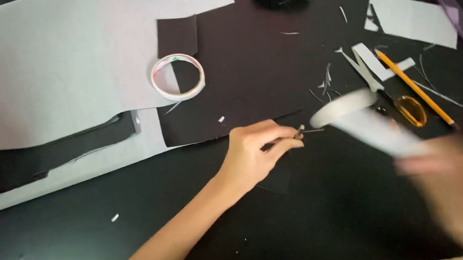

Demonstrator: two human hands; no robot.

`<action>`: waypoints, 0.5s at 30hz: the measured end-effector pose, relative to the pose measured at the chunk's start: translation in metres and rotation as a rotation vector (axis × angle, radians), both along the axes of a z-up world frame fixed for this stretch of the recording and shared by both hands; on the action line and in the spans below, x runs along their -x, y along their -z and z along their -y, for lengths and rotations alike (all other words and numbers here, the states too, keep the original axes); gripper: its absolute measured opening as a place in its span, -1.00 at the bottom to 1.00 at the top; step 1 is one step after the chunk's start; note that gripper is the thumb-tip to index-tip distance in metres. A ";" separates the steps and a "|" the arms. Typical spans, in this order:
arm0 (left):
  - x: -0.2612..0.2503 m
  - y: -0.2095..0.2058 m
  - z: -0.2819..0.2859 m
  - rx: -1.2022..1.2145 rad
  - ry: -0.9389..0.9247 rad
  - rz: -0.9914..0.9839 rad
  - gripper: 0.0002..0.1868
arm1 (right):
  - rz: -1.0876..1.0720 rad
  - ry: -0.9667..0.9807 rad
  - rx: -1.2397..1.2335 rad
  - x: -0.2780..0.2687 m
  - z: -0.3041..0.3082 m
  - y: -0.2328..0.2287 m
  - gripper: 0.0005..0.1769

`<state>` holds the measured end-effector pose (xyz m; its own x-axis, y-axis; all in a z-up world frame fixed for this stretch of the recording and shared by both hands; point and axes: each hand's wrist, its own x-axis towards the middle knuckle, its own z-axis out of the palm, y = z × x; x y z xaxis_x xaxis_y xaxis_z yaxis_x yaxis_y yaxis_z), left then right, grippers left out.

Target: The person is using a pricking iron and a mallet to create stitching holes in a small piece of leather, followed by threading a needle.

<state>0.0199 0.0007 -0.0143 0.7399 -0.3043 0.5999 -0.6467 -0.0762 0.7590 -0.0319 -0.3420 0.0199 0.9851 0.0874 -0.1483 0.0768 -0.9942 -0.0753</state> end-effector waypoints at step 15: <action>0.006 0.001 -0.002 -0.006 0.024 0.032 -0.91 | 0.219 0.277 -0.463 0.051 -0.081 -0.073 -0.76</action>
